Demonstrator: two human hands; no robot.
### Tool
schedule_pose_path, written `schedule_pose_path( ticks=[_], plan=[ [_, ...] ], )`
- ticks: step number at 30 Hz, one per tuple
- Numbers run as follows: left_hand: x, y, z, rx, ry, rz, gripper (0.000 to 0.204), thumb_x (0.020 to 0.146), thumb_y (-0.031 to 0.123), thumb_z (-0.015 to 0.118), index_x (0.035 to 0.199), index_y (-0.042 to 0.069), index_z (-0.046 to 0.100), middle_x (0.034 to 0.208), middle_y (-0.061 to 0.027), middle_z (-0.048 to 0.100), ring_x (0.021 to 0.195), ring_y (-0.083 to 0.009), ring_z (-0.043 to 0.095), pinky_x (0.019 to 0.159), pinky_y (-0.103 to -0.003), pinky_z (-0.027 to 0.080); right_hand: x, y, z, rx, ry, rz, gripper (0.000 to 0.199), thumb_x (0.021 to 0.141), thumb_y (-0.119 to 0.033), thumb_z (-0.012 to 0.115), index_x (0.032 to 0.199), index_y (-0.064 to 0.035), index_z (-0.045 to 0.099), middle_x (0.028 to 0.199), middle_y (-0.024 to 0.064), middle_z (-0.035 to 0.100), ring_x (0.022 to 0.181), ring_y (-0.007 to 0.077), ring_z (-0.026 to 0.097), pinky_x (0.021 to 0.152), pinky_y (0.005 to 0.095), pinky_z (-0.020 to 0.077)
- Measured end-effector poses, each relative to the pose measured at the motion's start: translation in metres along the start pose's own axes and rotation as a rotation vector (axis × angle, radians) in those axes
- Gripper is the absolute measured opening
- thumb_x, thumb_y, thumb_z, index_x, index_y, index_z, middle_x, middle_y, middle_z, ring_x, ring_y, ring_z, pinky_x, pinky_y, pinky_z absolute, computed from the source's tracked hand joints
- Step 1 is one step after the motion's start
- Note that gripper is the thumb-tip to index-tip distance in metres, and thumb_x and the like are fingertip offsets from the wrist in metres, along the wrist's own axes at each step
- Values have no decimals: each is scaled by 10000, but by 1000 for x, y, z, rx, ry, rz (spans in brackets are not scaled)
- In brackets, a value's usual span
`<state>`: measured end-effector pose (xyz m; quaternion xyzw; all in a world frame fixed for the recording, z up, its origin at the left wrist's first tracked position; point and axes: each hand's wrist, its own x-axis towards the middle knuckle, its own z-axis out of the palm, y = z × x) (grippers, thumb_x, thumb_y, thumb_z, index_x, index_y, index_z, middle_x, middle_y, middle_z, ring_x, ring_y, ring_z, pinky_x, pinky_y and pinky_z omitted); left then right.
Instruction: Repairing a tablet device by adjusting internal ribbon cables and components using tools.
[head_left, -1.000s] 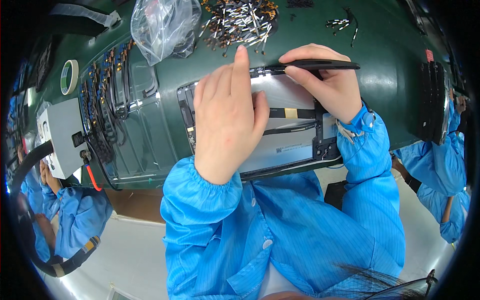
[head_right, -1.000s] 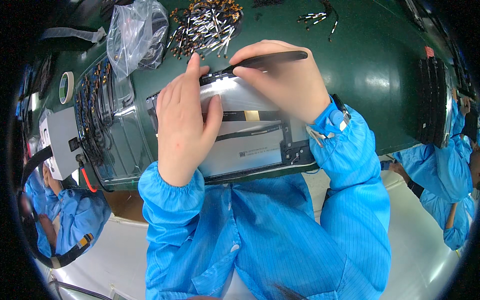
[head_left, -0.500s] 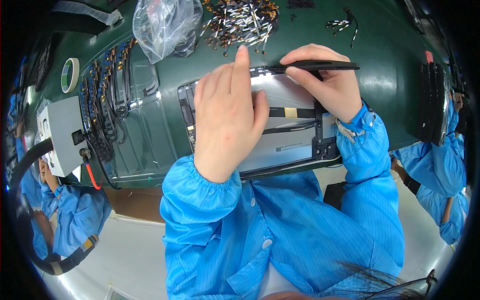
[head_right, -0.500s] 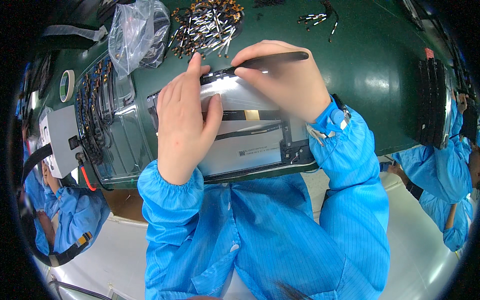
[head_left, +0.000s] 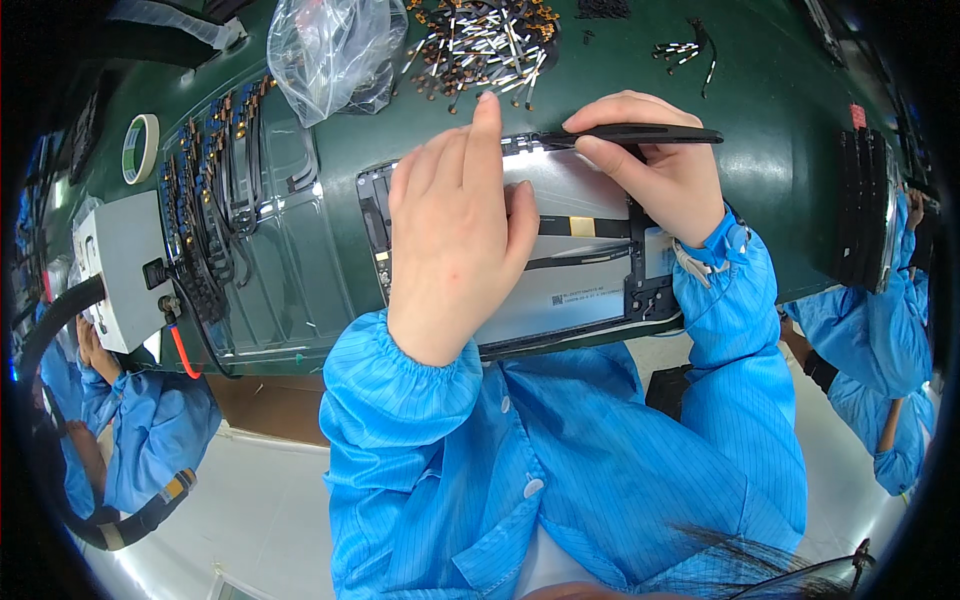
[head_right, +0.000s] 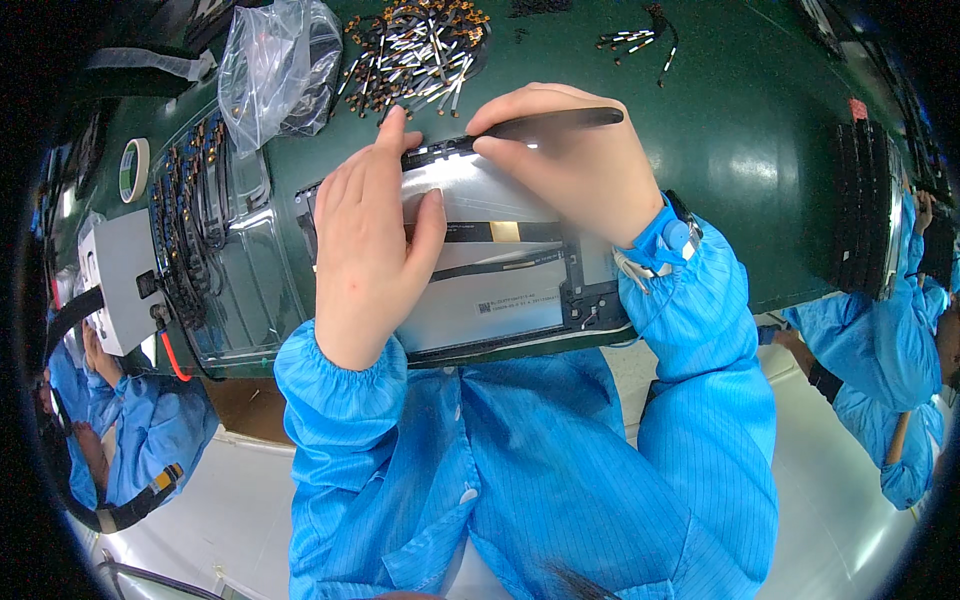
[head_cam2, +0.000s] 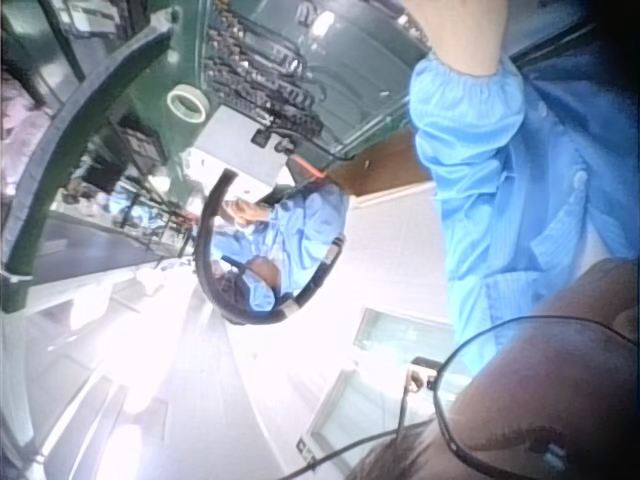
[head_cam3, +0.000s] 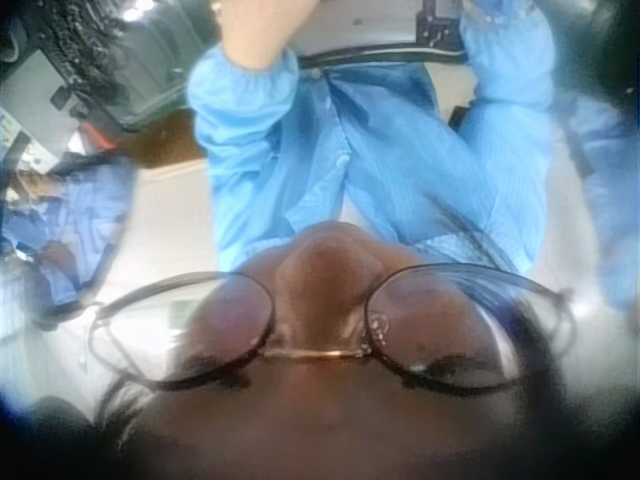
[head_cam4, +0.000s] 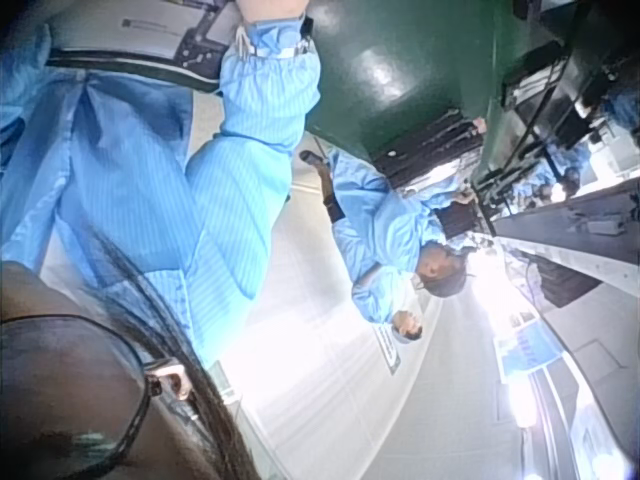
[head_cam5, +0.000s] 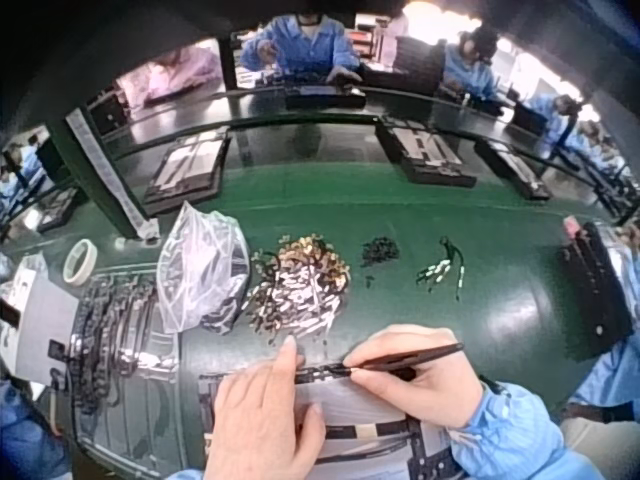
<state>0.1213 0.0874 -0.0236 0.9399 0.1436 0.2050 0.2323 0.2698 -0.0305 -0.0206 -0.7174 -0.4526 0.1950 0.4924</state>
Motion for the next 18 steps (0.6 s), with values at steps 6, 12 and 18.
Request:
schedule_pose_path(
  ticks=[6,12,18],
  plan=[
    [0,-1,1,-9,3,0,545,730,85,558,1223,-67,385,946,-162,543,942,-302,509,847,-406,358,1,0,1,-20,-5,-30,138,705,-39,618,840,-43,650,807,77,631,740,198,597,676,286,479],
    [1,-1,0,1,-6,2,543,731,86,560,1222,-69,385,949,-158,546,943,-303,510,851,-405,358,0,0,0,54,21,16,130,716,-54,622,842,-42,648,813,83,615,752,200,594,676,282,477],
    [-1,3,-4,-30,0,-29,540,729,77,565,1222,-53,385,1016,-167,543,980,-325,502,872,-405,358,-5,-2,-8,395,119,-3,84,816,-62,517,853,-4,566,948,97,606,885,152,558,765,271,435]
  ],
)
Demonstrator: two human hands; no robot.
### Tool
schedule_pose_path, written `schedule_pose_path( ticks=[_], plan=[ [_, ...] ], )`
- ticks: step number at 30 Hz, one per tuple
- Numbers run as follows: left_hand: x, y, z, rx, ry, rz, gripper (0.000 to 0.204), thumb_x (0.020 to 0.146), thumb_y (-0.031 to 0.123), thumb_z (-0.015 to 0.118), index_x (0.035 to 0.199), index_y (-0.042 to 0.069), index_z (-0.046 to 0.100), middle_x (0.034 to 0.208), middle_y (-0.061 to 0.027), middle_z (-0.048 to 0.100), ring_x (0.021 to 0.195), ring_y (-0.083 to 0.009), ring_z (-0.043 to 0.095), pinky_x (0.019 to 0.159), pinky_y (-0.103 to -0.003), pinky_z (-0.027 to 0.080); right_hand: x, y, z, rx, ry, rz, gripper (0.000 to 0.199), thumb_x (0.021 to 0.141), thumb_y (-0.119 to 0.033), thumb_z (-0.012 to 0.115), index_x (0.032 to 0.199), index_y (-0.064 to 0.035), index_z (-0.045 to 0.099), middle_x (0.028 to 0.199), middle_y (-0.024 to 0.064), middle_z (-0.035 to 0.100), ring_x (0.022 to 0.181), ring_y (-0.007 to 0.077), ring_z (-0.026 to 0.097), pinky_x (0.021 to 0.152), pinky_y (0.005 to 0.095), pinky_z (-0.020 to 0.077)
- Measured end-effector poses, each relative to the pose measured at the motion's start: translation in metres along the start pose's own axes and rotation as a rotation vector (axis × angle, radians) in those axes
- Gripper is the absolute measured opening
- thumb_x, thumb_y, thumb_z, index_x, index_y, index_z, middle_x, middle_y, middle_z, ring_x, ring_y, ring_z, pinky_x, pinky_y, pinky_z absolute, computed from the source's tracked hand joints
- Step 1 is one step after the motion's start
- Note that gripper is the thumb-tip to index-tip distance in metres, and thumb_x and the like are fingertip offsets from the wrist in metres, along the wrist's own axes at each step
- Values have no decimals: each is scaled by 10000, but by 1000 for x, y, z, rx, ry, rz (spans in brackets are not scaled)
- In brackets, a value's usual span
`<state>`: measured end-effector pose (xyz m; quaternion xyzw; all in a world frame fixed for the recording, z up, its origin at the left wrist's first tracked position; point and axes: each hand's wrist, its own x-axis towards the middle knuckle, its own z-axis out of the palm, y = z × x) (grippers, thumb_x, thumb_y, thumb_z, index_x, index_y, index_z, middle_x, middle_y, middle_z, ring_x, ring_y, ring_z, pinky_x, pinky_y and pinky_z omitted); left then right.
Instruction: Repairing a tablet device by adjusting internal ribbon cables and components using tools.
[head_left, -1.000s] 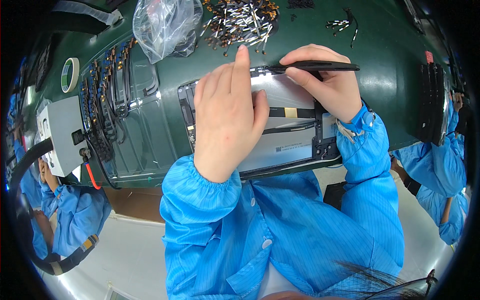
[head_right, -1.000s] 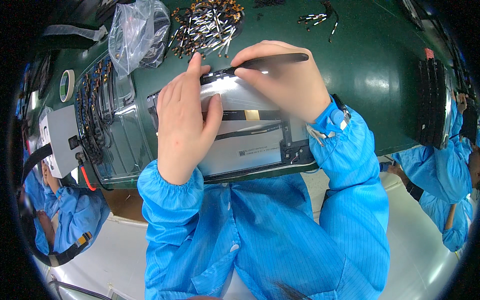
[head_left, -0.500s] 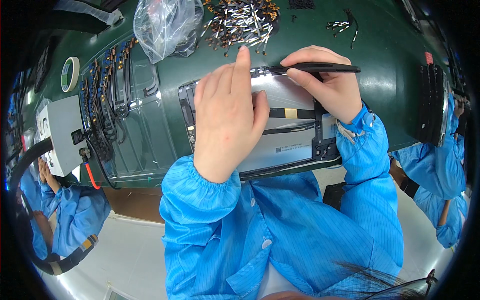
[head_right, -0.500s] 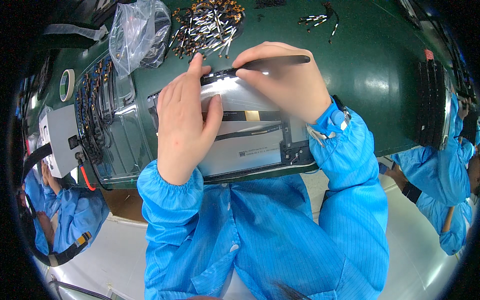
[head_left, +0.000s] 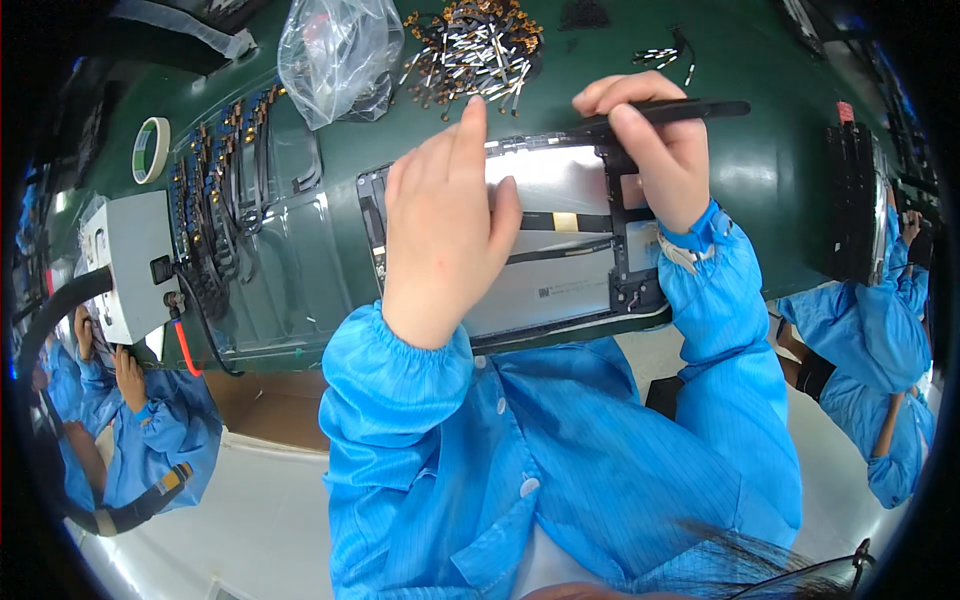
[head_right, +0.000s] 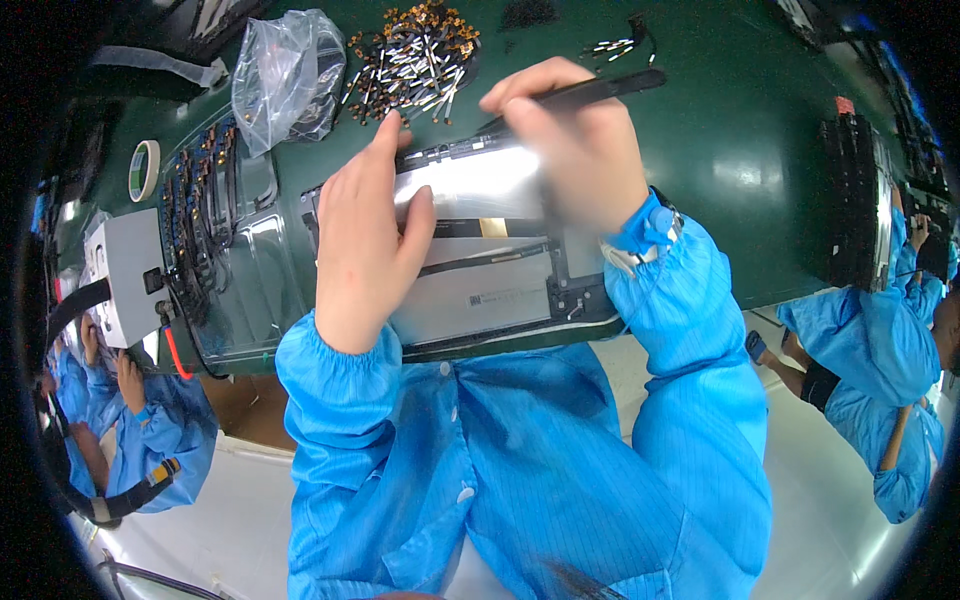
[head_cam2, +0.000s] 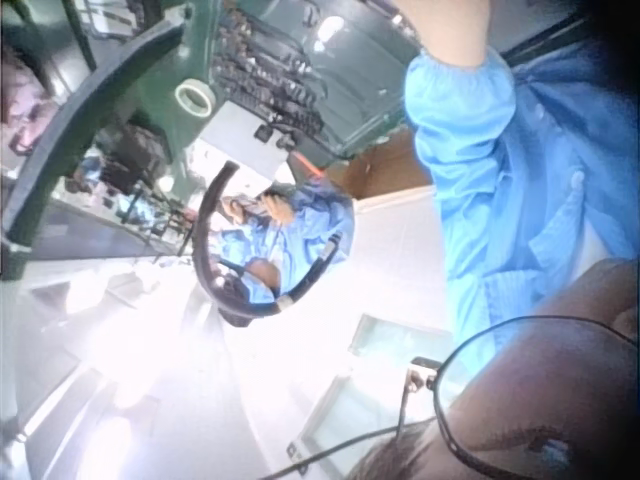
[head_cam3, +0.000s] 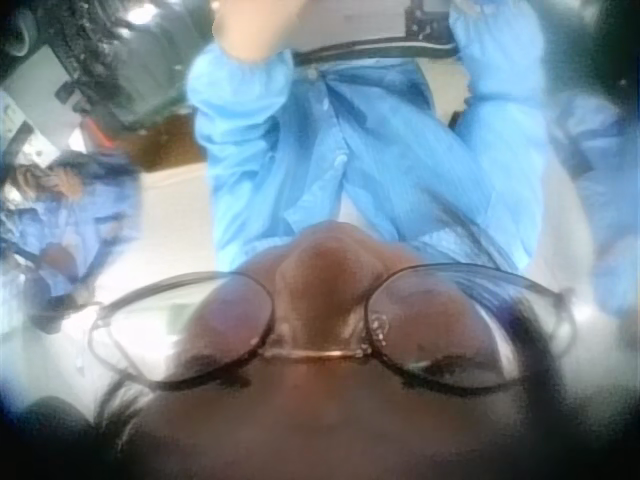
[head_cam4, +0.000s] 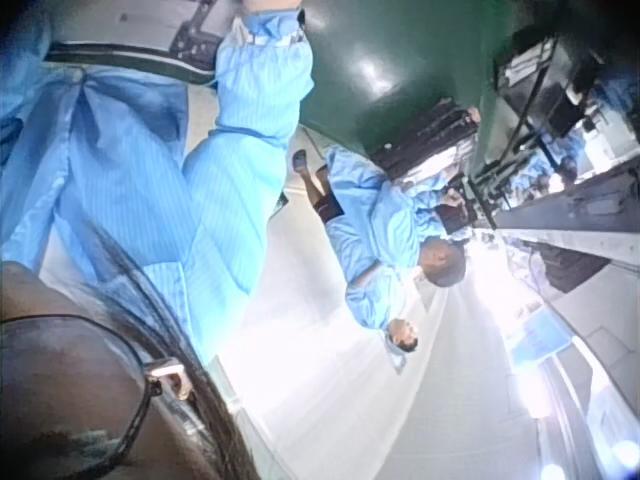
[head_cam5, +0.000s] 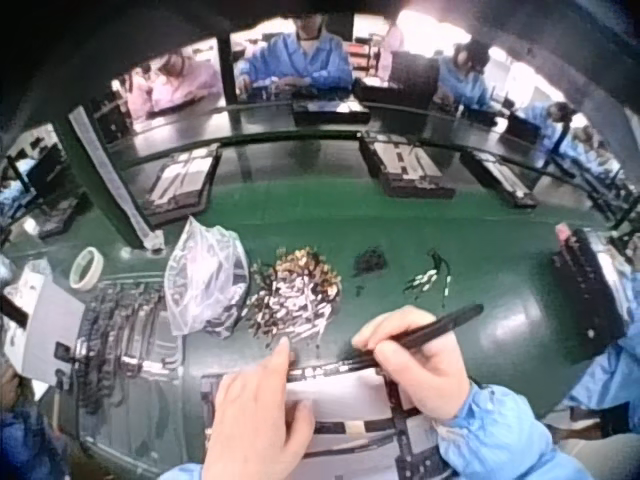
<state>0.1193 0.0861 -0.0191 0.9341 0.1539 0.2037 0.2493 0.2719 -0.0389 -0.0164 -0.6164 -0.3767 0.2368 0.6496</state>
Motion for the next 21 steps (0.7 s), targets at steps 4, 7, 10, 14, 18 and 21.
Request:
schedule_pose_path(
  ticks=[4,7,10,14,18,21],
  plan=[
    [-22,13,-28,-5,100,-21,433,719,50,593,1134,-12,486,1056,-162,540,982,-333,515,839,-404,407,-5,-1,-25,95,150,-250,106,808,-14,402,853,-20,498,1019,148,589,899,194,562,799,296,424],
    [-74,21,-62,-7,46,-137,347,728,57,618,1059,-8,540,1067,-174,534,965,-335,529,802,-383,442,-51,-25,-52,-374,214,-233,162,747,24,436,881,-21,516,1024,154,587,874,201,580,749,297,449],
    [-119,13,-62,59,32,-294,469,725,114,665,1140,-15,489,1083,-185,526,974,-344,521,813,-373,437,-94,-54,-30,-915,186,58,346,708,-23,585,1051,-13,535,1023,148,577,899,238,582,737,301,464],
    [-149,6,-49,-45,56,-329,523,713,107,676,1174,-18,462,1084,-187,526,981,-340,520,814,-369,441,-137,-43,-22,-970,-25,137,675,600,-169,770,1192,-23,481,1048,161,561,973,295,560,813,326,455],
    [-151,-1,-43,-71,187,-285,449,710,89,670,1114,-20,506,1032,-168,555,916,-326,552,759,-358,465,-152,-29,-6,-972,62,44,641,610,-135,766,1175,-8,492,1084,163,550,985,288,559,829,325,459],
    [-150,-5,-44,-92,214,-315,363,707,93,672,1033,-14,553,939,-158,585,805,-319,582,677,-354,487,-158,-19,0,-915,139,38,610,621,-110,757,1164,-5,501,1116,160,538,992,281,560,831,329,463]
  ],
)
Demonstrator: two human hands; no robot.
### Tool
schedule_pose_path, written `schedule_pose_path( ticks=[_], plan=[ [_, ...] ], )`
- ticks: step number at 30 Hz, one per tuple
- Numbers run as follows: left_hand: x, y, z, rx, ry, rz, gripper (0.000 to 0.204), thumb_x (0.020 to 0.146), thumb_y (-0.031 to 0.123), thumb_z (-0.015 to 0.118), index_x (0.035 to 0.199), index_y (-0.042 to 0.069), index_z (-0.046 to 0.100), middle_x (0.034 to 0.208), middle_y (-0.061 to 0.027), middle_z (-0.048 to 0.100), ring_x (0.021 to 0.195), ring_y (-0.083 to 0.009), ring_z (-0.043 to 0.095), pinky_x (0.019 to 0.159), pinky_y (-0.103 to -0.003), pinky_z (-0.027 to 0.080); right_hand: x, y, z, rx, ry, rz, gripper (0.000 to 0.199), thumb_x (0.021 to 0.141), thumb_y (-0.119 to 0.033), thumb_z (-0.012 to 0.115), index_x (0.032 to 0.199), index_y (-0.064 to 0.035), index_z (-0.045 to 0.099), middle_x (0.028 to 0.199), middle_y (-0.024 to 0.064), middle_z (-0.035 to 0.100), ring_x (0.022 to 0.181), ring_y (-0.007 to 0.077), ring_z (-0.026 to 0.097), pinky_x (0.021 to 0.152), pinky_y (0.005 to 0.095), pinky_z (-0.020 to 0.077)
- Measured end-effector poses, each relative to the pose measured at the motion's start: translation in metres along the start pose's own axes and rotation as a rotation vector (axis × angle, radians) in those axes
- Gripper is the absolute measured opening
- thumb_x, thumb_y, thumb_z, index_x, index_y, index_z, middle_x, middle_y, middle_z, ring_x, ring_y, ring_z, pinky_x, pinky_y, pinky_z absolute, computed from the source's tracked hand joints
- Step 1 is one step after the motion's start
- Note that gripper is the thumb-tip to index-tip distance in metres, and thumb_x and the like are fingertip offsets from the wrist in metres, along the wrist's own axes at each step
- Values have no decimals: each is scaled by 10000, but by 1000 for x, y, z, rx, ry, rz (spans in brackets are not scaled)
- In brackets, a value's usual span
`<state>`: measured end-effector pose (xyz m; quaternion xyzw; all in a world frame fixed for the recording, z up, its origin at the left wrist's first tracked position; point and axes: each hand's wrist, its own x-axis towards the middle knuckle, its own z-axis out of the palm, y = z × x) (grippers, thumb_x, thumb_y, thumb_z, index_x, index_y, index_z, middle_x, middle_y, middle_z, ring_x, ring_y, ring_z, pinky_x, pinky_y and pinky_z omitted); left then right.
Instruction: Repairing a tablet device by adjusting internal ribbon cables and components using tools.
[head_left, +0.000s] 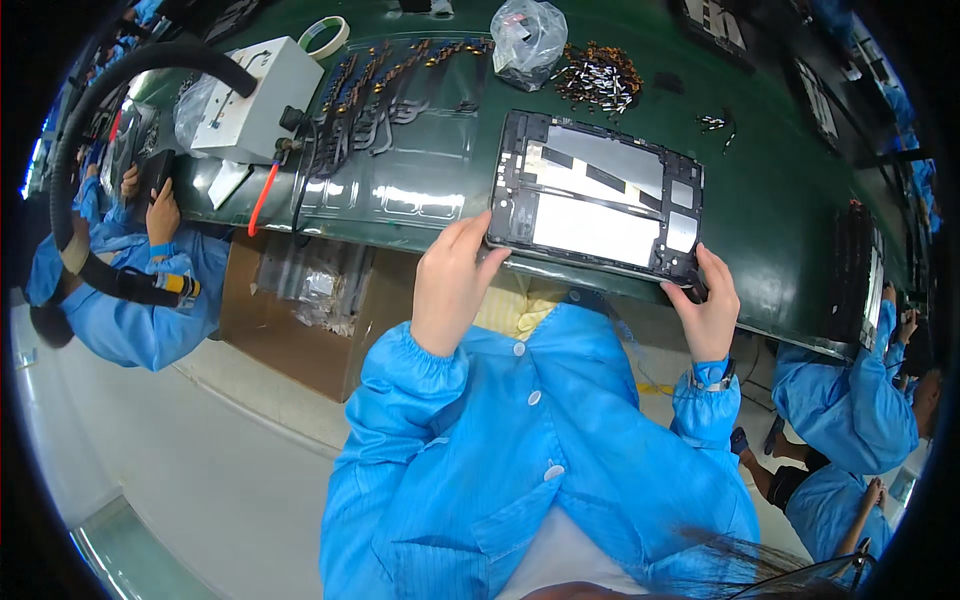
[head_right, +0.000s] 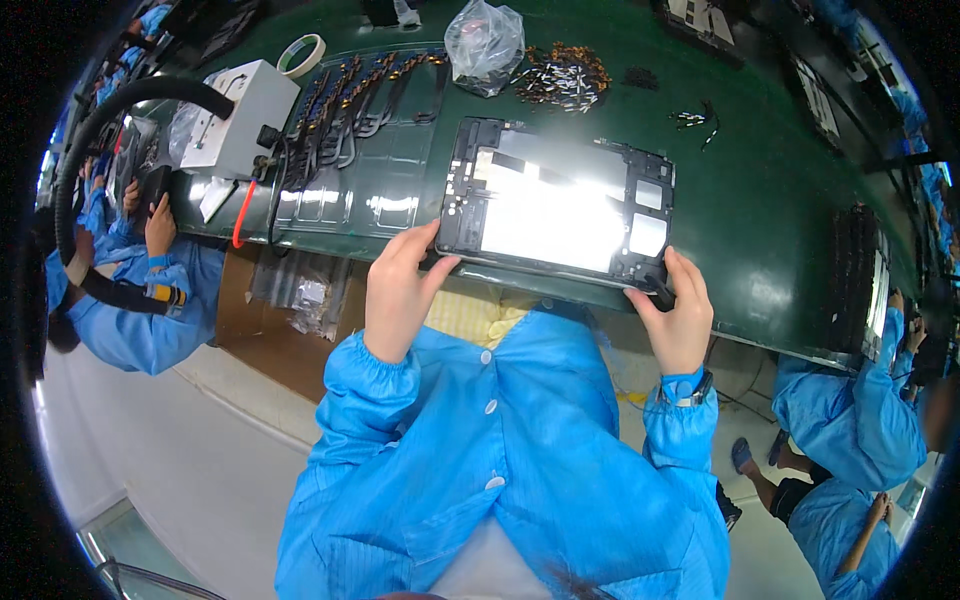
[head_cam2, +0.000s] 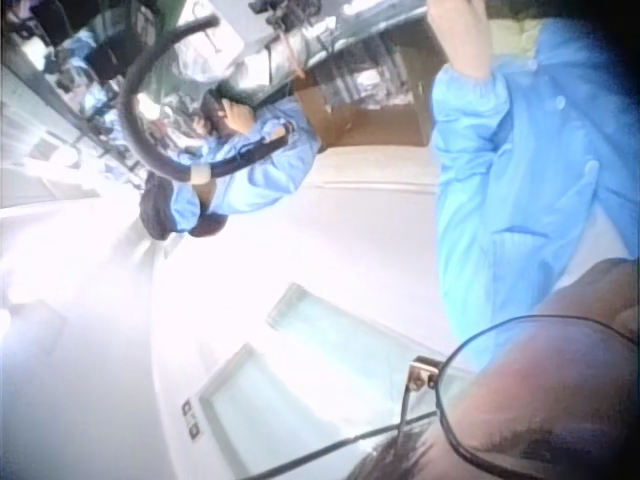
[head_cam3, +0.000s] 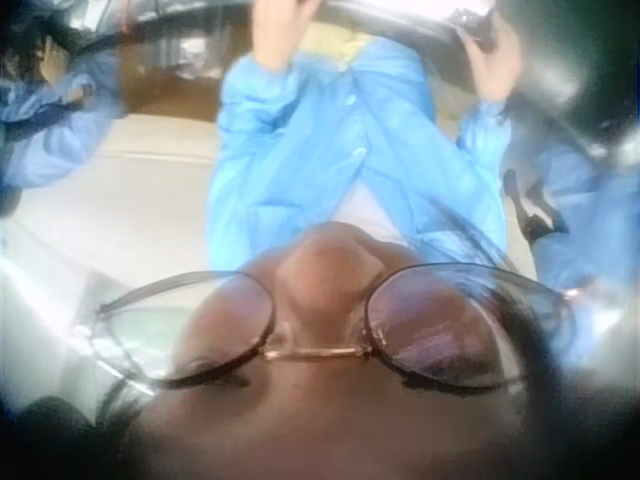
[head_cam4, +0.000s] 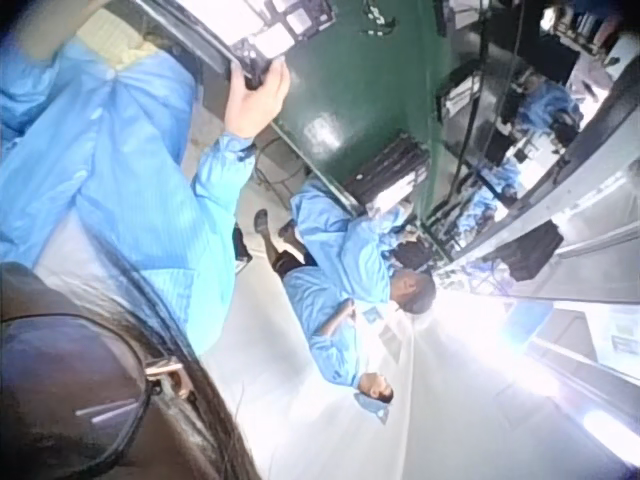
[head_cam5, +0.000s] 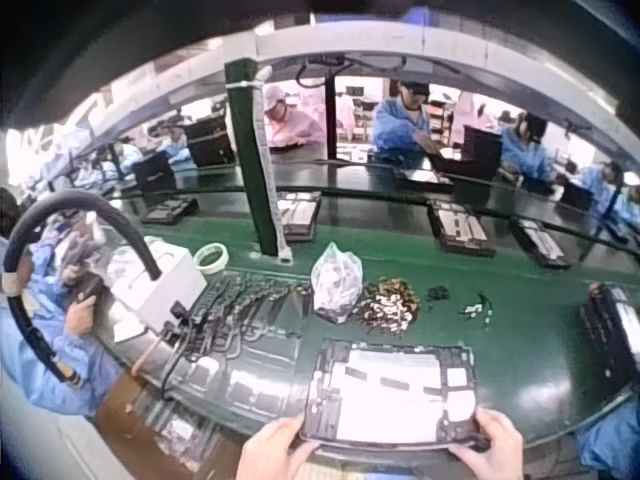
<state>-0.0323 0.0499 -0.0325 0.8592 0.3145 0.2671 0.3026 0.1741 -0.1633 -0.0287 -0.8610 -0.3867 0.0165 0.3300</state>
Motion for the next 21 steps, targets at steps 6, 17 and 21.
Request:
schedule_pose_path(
  ticks=[6,17,21],
  plan=[
    [24,1,-19,237,-185,86,389,740,211,648,1066,31,537,941,-154,588,809,-314,588,676,-374,492,-1,-9,-9,-127,76,-59,546,635,-100,746,1129,-28,525,1122,128,545,963,272,574,766,319,482],
    [248,-75,2,558,-124,393,199,779,168,560,961,125,629,926,-95,583,872,-284,572,737,-388,473,-3,-44,-26,115,435,-33,362,712,73,574,1056,-38,564,1114,121,553,563,73,445,491,179,400],
    [253,-72,10,590,-198,369,153,772,186,567,883,135,659,898,-67,586,874,-269,575,727,-384,474,-1,-40,-28,108,418,20,353,711,82,564,1046,-31,568,1114,119,551,514,54,399,488,170,384]
  ],
)
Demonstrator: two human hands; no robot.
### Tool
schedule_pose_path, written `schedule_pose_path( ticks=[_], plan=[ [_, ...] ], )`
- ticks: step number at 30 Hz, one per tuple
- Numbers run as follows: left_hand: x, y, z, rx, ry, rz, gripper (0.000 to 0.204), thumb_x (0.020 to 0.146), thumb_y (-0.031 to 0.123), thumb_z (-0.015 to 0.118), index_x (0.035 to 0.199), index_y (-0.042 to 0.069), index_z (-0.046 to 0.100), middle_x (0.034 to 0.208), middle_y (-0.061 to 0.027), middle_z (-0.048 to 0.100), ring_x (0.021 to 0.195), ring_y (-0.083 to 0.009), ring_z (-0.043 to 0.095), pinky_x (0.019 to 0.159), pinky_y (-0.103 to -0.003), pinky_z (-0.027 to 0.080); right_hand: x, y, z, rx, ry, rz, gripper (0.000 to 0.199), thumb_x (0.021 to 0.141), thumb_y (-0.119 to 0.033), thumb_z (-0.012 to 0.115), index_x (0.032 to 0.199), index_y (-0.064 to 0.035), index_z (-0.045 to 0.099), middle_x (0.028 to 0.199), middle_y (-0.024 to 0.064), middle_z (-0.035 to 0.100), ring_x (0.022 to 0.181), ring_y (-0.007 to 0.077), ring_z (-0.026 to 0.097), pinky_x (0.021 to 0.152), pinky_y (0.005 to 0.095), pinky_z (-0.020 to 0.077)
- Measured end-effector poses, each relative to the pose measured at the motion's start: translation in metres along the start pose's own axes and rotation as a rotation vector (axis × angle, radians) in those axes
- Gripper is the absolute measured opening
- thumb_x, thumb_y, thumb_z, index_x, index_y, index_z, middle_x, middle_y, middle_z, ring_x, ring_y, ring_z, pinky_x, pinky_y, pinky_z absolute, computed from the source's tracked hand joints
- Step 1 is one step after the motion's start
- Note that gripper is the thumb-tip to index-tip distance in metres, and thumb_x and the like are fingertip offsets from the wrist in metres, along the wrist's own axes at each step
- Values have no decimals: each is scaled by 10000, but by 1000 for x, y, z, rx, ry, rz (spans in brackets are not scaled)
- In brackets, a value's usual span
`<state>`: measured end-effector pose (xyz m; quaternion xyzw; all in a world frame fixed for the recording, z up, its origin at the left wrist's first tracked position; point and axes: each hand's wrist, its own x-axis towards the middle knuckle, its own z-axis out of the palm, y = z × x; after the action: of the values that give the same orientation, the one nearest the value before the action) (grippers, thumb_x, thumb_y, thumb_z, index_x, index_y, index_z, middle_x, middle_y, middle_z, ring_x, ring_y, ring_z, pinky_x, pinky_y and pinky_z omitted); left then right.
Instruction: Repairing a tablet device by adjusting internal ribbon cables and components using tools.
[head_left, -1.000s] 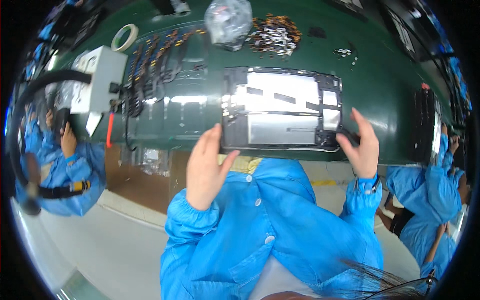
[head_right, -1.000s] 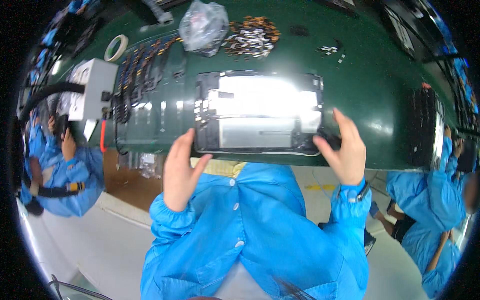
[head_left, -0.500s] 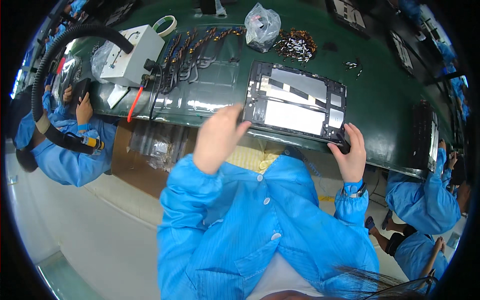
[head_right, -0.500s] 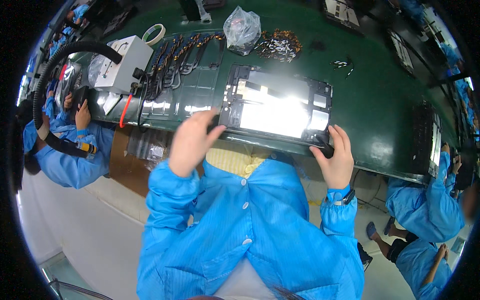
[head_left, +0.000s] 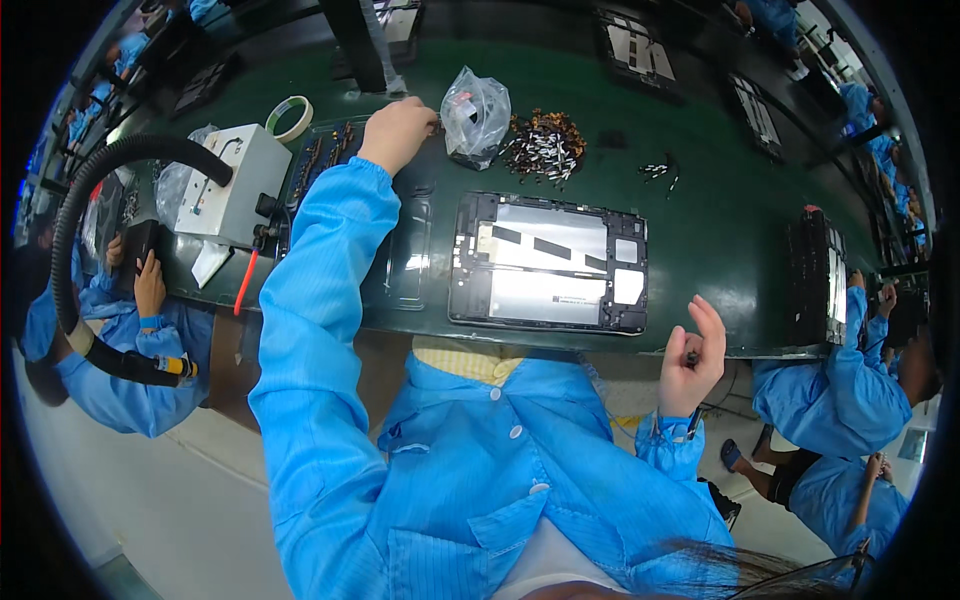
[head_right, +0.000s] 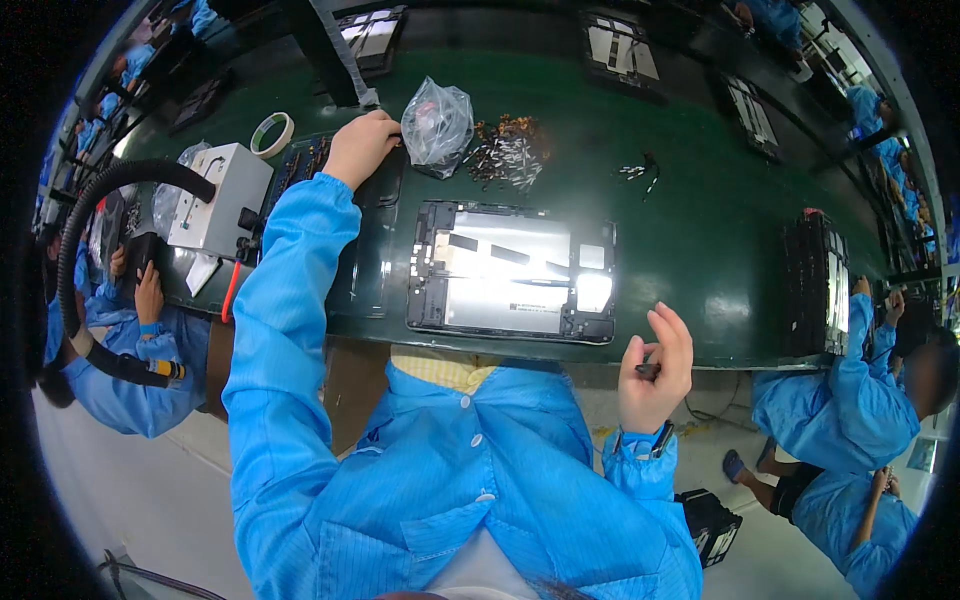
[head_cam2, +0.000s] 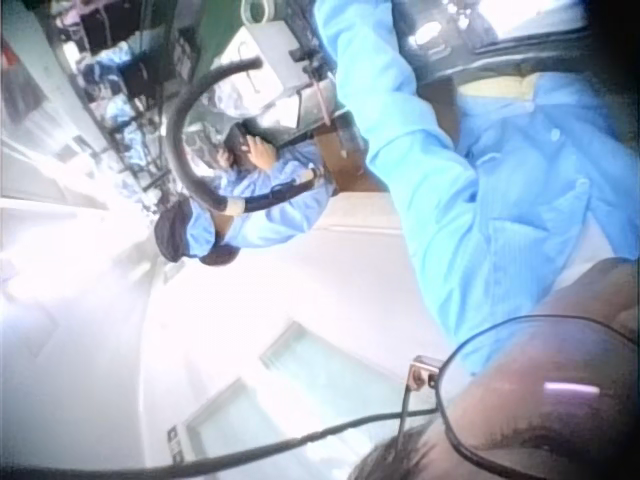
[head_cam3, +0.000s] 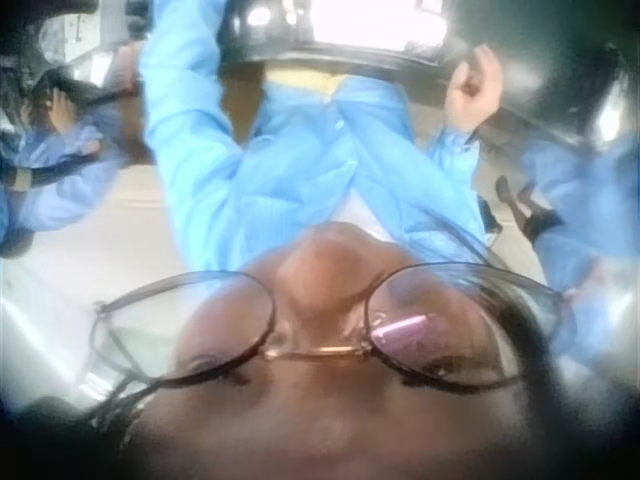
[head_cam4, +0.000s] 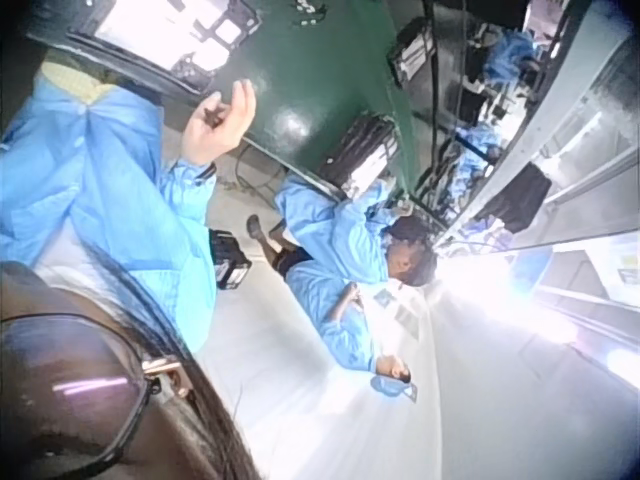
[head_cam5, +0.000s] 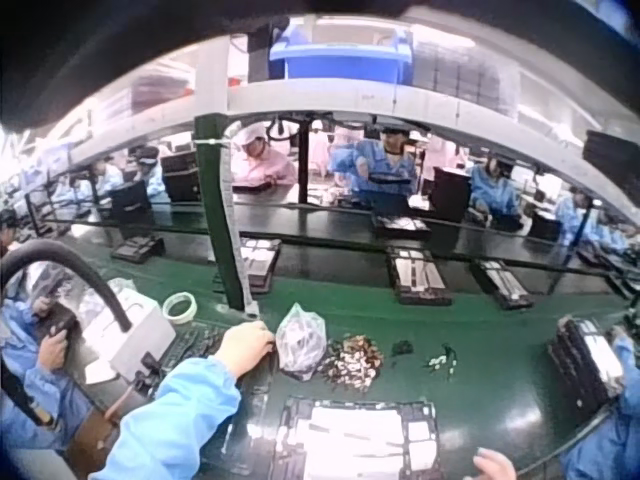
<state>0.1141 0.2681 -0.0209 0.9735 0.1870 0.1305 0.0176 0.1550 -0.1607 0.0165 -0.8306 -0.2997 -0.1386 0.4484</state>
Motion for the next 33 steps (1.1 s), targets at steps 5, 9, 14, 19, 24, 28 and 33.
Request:
schedule_pose_path(
  ticks=[5,9,14,19,24,28,33],
  plan=[
    [-8,-3,-18,-55,152,14,162,778,196,559,879,111,653,847,-88,630,810,-285,594,705,-375,475,6,0,4,-13,-6,14,291,743,68,541,1018,-17,579,1062,111,575,524,61,432,515,176,380],
    [-31,0,-56,-347,131,-70,184,762,162,597,903,47,630,831,-130,640,788,-301,609,703,-361,481,3,3,11,42,-114,-18,179,843,-21,463,964,13,591,906,119,620,629,112,551,588,232,437],
    [-81,36,-116,-621,108,-125,175,733,76,629,890,4,599,750,-97,615,666,-186,584,634,-273,464,1,-13,31,622,-302,27,219,903,-59,383,929,52,571,979,149,581,687,118,550,650,242,455],
    [-144,115,-115,-440,390,189,212,628,-22,658,827,33,611,792,-77,596,685,-225,569,600,-310,465,2,-48,64,1058,-883,610,221,889,-166,485,973,-7,615,791,29,628,503,16,375,447,181,304],
    [-182,156,-87,-185,558,583,260,602,93,623,861,70,618,838,-37,603,674,-155,563,522,-246,416,-2,-61,83,1175,-895,709,244,858,-194,553,979,9,612,786,41,629,532,19,410,462,180,316],
    [-184,163,-79,-231,531,603,258,618,117,644,869,68,614,854,-34,603,675,-158,566,523,-253,422,5,-68,76,1091,-767,678,161,820,-83,578,918,42,606,748,78,628,527,47,476,468,185,373],
    [-163,169,-85,-515,448,436,243,653,116,672,883,68,611,865,-41,604,698,-190,578,563,-291,448,0,-63,72,986,-673,430,161,795,4,579,943,53,617,805,59,635,632,46,517,543,176,405]
  ],
)
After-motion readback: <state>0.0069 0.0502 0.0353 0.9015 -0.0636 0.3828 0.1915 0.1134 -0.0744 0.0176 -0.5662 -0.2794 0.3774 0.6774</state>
